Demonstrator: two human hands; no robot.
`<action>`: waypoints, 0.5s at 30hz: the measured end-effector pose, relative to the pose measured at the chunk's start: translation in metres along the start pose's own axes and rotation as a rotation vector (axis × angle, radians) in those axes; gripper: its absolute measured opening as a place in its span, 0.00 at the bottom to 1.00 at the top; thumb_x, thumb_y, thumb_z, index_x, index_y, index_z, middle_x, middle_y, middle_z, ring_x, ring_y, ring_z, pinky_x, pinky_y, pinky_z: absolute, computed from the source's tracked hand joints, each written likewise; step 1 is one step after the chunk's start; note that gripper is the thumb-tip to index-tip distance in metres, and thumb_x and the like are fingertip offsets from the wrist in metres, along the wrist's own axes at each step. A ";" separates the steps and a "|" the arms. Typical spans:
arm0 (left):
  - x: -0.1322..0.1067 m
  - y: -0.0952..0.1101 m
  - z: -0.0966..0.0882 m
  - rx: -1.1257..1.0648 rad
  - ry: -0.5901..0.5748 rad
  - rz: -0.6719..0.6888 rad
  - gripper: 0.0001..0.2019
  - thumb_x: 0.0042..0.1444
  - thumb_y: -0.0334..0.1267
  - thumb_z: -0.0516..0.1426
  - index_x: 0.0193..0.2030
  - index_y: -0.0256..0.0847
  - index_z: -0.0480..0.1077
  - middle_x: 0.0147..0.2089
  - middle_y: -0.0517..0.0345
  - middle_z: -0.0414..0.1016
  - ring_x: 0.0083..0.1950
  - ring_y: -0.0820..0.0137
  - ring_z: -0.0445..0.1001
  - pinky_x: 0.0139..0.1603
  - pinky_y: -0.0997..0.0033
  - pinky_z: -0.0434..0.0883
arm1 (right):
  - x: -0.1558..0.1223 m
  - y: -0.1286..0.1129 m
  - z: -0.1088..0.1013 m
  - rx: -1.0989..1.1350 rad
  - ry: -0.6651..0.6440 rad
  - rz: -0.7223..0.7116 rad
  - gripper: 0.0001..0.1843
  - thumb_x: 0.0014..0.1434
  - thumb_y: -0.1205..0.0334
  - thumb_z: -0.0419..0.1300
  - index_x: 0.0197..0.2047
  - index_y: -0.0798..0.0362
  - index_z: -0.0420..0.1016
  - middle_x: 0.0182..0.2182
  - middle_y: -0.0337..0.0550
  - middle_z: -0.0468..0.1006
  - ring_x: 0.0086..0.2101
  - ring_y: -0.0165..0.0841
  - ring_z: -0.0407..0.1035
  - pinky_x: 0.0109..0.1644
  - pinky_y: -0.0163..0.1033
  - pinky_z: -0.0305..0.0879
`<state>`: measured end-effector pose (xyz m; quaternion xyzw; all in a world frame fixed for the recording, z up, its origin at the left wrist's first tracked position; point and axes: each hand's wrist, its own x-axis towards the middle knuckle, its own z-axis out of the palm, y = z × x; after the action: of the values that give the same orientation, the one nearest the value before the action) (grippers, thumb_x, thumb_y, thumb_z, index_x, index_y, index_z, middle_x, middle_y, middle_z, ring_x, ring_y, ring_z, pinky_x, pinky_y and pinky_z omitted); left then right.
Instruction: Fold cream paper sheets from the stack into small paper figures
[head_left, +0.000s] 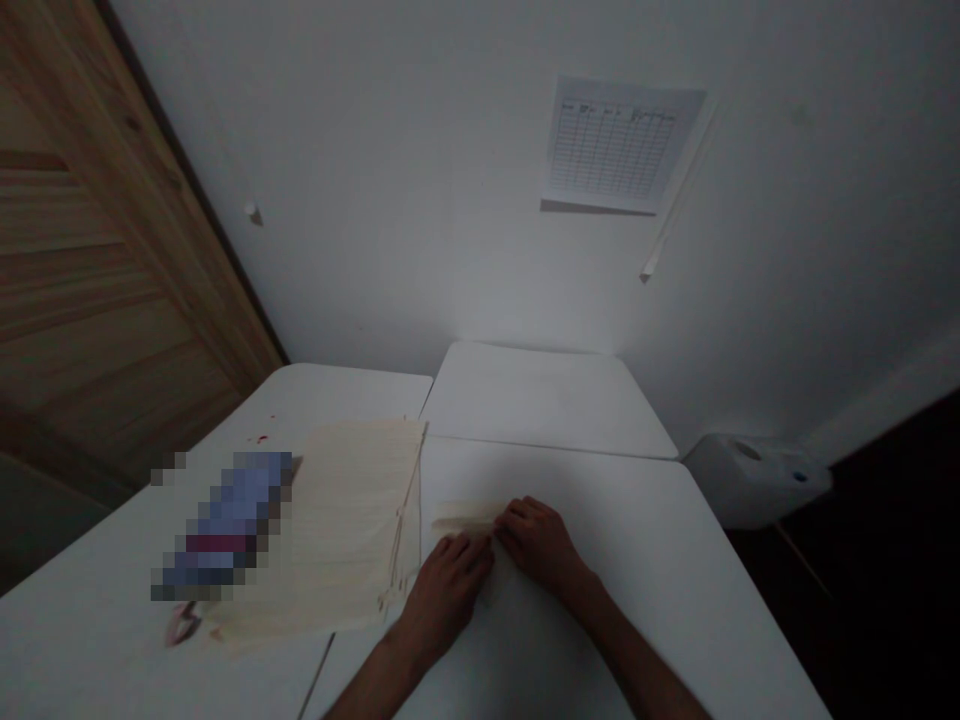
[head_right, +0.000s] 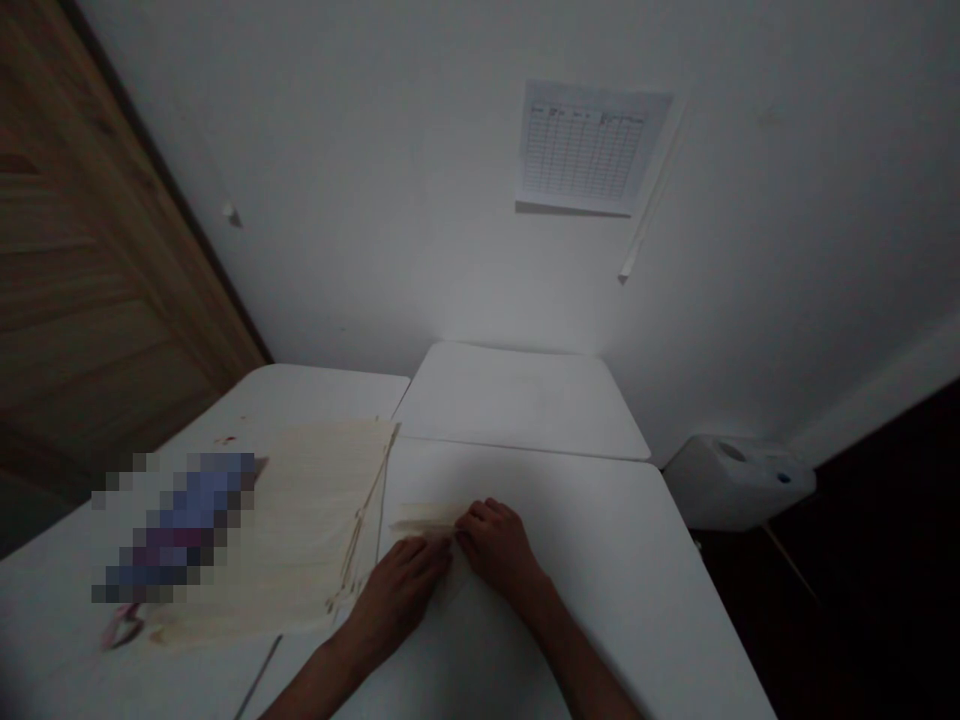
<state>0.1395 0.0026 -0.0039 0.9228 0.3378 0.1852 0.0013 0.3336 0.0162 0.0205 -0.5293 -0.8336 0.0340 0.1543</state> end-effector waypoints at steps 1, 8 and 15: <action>0.001 0.001 -0.003 -0.011 -0.003 -0.006 0.15 0.55 0.23 0.52 0.46 0.40 0.71 0.52 0.52 0.74 0.48 0.60 0.71 0.50 0.56 0.69 | 0.000 0.000 0.001 0.001 0.004 -0.001 0.05 0.63 0.65 0.57 0.38 0.50 0.75 0.36 0.40 0.76 0.39 0.33 0.67 0.45 0.35 0.61; 0.001 0.007 -0.005 0.002 0.061 0.003 0.12 0.57 0.24 0.52 0.43 0.40 0.71 0.49 0.52 0.74 0.48 0.60 0.71 0.49 0.59 0.71 | -0.006 0.005 0.005 -0.008 0.020 -0.029 0.05 0.62 0.66 0.59 0.39 0.49 0.75 0.37 0.39 0.76 0.39 0.31 0.67 0.46 0.35 0.61; -0.005 0.009 0.006 0.154 0.233 -0.043 0.10 0.60 0.27 0.51 0.45 0.37 0.70 0.48 0.46 0.74 0.49 0.57 0.72 0.50 0.54 0.69 | -0.019 0.013 0.013 -0.080 0.064 -0.146 0.07 0.62 0.67 0.59 0.43 0.49 0.75 0.38 0.41 0.77 0.40 0.34 0.67 0.47 0.39 0.60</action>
<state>0.1438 -0.0072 -0.0102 0.8850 0.3684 0.2646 -0.1047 0.3487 0.0061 0.0007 -0.4737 -0.8653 -0.0275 0.1616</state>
